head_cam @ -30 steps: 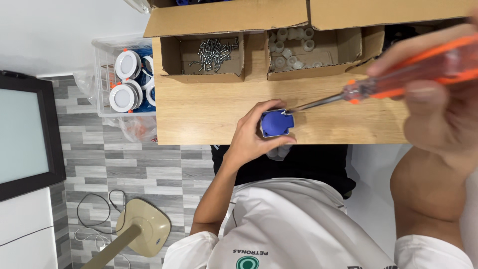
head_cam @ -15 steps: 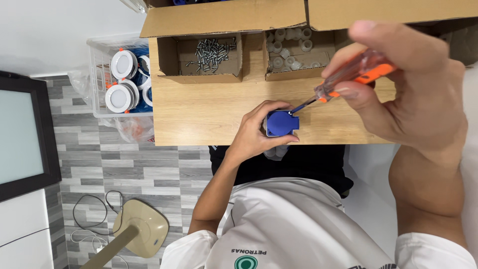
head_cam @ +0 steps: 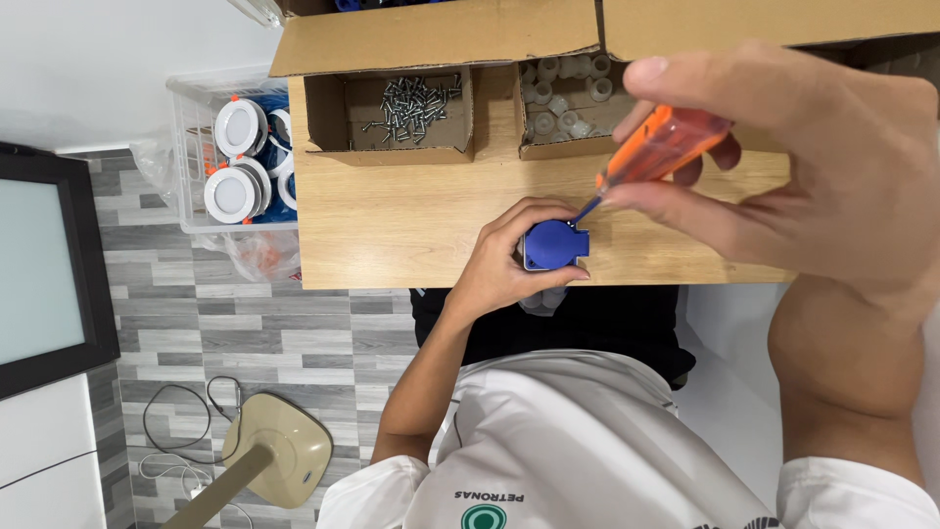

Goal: The person assembles a blue electrical socket by inserting a black component and a white plastic piece. They use an orange screwdriver to tighten screws into the blue housing, securing the components together. The process is repeated for a second unit.

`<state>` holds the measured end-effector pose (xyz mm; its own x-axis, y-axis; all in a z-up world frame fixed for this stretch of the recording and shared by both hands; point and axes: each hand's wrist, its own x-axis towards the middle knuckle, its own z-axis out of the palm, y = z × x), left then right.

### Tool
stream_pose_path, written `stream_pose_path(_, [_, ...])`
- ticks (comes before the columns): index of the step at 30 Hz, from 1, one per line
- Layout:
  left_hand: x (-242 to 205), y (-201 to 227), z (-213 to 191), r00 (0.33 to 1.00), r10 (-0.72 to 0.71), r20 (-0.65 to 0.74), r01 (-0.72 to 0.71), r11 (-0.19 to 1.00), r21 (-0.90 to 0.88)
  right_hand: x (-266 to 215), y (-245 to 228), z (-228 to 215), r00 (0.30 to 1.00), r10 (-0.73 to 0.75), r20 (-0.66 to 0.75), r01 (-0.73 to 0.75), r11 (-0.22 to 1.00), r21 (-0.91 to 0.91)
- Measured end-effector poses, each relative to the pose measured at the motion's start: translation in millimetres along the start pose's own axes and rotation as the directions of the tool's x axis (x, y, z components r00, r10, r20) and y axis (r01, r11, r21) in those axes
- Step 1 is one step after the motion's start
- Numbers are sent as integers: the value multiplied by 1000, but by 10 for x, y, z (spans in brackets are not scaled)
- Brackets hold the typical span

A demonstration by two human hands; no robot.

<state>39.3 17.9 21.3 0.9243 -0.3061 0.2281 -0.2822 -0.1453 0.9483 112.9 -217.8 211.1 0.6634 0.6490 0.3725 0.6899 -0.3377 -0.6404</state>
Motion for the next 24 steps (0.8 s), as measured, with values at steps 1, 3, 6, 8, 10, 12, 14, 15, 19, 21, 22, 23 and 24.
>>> stream_pose_path(1, [-1, -2, 0, 1000, -4, 3, 4, 1000, -2, -16, 32, 38, 998, -35, -62, 34, 999, -11])
stream_pose_path(3, [-13, -28, 7, 1000, -9, 6, 9, 1000, -4, -32, 76, 115, 990, -70, -123, 67, 997, -24])
stream_pose_path(6, [-21, -50, 14, 1000, -18, -12, 18, 1000, 8, -51, 154, 224, 979, -92, -184, 70, 990, -123])
stream_pose_path(8, [-4, -1, 4, 999, -34, -4, 34, 999, -6, -96, 262, 293, 955, -187, -232, 121, 955, -271])
stream_pose_path(10, [3, 17, -8, 1000, -20, 0, 20, 1000, -16, -143, 293, 275, 958, -190, -214, 108, 933, -343])
stream_pose_path(12, [3, 22, -11, 1000, -6, 4, 6, 1000, -26, -80, 211, 168, 962, -191, -196, 96, 905, -414])
stream_pose_path(14, [-3, 13, -9, 1000, -16, 5, 16, 999, -35, 96, 18, -26, 982, -190, -11, 190, 981, -48])
stream_pose_path(15, [-3, 12, -10, 1000, -16, 5, 16, 999, -36, 87, -1, -72, 982, -190, -11, 189, 981, -48])
stream_pose_path(19, [7, 17, -15, 1000, -4, 8, 4, 1000, -26, 31, -13, -198, 980, -1, 197, -22, 993, 113])
stream_pose_path(21, [7, 25, -16, 1000, -6, 7, 6, 1000, -28, 8, 21, -169, 984, -6, 179, -9, 997, 79])
stream_pose_path(22, [7, 25, -14, 1000, -4, 6, 4, 1000, -26, 1, 44, -125, 992, -16, 123, 0, 992, 129])
stream_pose_path(23, [7, 20, -13, 1000, -1, 6, 1, 1000, -25, -9, 68, -77, 998, -23, 65, 11, 984, 178])
stream_pose_path(24, [-3, 11, -11, 1000, -2, 7, 2, 1000, -25, -1, 40, -51, 998, -22, 65, 10, 984, 178])
